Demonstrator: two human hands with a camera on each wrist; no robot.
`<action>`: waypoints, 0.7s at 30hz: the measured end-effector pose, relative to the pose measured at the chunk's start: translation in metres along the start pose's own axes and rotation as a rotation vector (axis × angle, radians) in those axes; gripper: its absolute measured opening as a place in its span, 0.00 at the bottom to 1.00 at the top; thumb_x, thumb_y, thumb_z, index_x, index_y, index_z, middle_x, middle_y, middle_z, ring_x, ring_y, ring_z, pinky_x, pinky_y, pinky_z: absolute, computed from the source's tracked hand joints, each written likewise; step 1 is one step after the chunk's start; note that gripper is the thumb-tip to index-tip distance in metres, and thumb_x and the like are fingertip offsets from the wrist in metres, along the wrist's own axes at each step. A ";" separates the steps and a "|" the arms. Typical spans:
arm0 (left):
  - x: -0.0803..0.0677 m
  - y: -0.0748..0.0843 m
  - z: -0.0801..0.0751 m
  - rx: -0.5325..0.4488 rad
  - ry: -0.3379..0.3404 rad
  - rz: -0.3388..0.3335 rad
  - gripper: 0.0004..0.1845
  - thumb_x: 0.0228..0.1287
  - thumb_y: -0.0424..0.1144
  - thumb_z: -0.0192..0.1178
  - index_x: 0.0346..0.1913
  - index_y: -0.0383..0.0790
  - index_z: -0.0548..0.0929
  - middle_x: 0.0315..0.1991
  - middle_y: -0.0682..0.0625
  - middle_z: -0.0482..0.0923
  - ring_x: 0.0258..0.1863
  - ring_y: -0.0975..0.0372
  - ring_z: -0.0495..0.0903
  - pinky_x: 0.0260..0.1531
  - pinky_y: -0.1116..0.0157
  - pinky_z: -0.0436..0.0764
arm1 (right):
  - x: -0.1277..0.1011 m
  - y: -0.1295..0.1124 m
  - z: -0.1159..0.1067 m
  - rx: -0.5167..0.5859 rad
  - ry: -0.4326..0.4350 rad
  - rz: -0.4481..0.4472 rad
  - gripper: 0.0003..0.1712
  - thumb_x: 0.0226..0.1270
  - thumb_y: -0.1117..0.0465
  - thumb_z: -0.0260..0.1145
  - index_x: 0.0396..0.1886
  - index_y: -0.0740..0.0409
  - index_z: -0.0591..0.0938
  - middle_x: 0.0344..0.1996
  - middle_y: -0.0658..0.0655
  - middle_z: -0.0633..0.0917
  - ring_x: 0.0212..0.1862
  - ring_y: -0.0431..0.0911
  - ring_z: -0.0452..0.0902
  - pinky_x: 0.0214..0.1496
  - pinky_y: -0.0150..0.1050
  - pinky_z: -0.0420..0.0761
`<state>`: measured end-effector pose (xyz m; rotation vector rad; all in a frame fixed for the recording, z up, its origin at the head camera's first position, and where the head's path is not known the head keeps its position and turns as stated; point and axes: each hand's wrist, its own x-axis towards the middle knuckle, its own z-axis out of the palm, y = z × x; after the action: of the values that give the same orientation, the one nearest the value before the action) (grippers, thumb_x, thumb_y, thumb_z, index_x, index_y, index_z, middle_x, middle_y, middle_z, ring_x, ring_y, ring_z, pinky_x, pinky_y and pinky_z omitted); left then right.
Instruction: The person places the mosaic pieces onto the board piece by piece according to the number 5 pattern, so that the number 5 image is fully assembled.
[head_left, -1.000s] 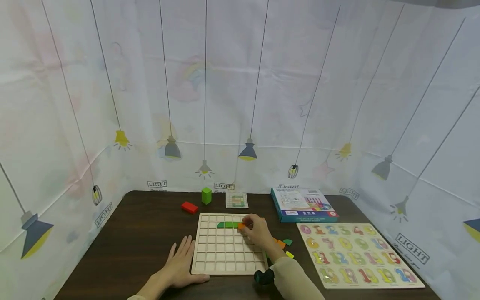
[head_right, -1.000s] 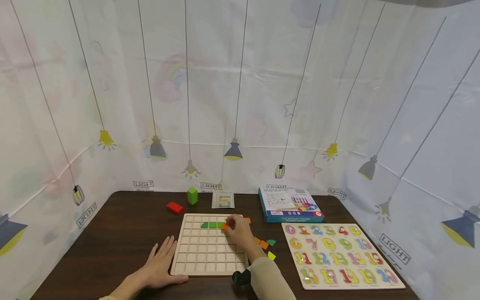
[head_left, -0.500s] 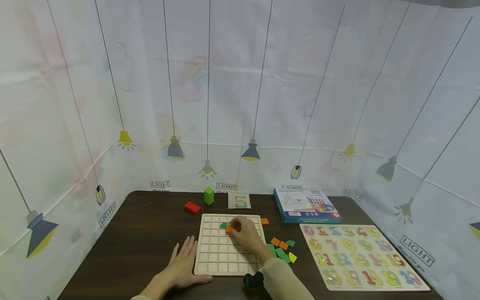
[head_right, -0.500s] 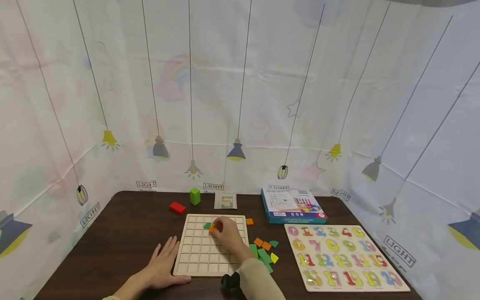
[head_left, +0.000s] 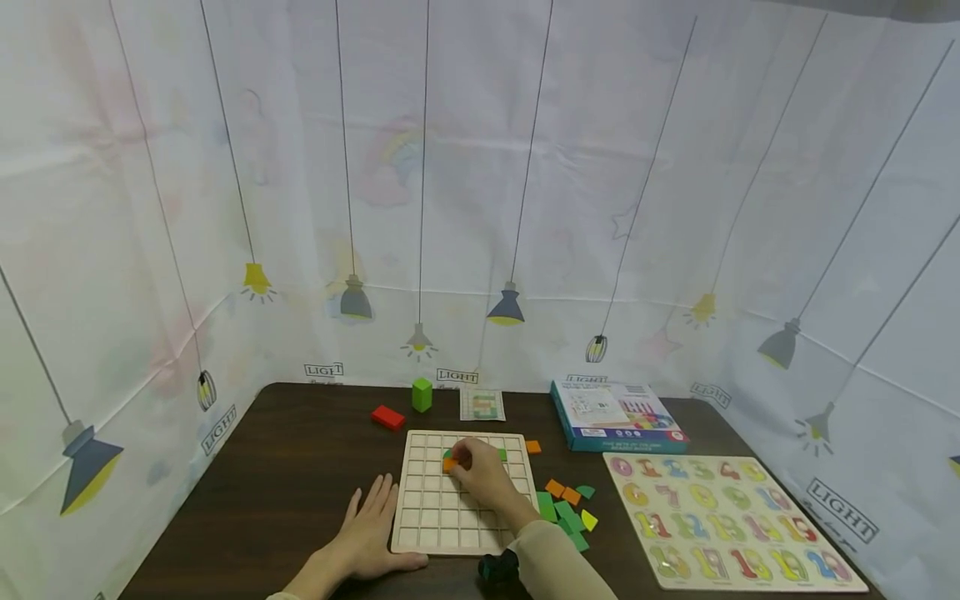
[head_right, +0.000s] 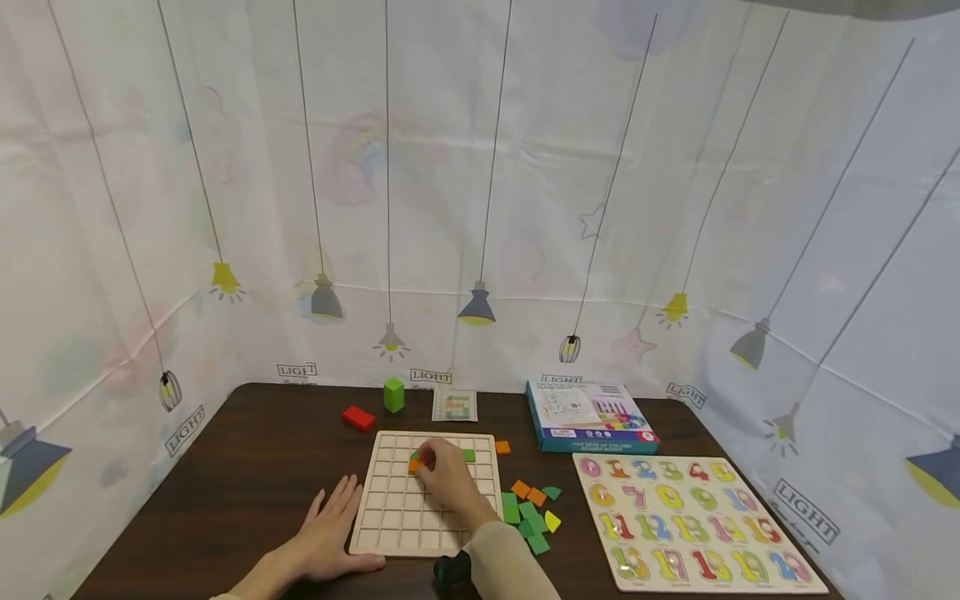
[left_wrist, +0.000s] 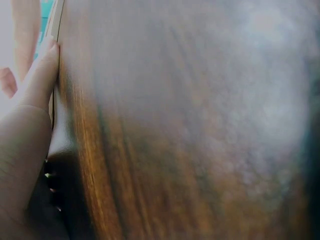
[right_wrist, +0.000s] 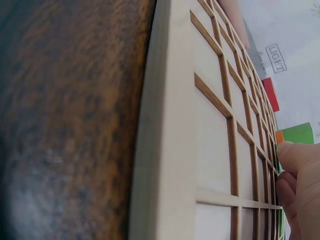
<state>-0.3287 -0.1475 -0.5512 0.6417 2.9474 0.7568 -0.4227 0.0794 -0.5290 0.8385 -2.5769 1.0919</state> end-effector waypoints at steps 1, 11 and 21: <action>0.000 0.000 0.000 -0.001 0.002 0.000 0.64 0.46 0.76 0.55 0.72 0.27 0.50 0.72 0.31 0.42 0.71 0.43 0.38 0.62 0.37 0.37 | 0.000 0.000 0.000 0.001 0.000 0.001 0.10 0.59 0.70 0.68 0.40 0.62 0.79 0.35 0.56 0.81 0.35 0.41 0.77 0.36 0.31 0.78; -0.001 0.003 -0.003 -0.013 -0.001 -0.011 0.64 0.46 0.75 0.57 0.72 0.27 0.51 0.72 0.31 0.42 0.71 0.42 0.39 0.62 0.38 0.37 | 0.001 0.004 0.002 0.020 0.006 -0.002 0.10 0.58 0.71 0.68 0.41 0.63 0.80 0.35 0.57 0.81 0.35 0.41 0.78 0.37 0.31 0.79; 0.000 0.002 -0.001 0.015 -0.003 -0.015 0.65 0.45 0.77 0.54 0.72 0.27 0.51 0.72 0.32 0.42 0.72 0.44 0.39 0.62 0.38 0.38 | 0.000 0.008 -0.002 0.030 0.009 0.006 0.10 0.60 0.70 0.67 0.41 0.63 0.80 0.35 0.55 0.81 0.36 0.41 0.77 0.38 0.32 0.78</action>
<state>-0.3285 -0.1466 -0.5496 0.6200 2.9547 0.7322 -0.4274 0.0855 -0.5319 0.8317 -2.5637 1.1362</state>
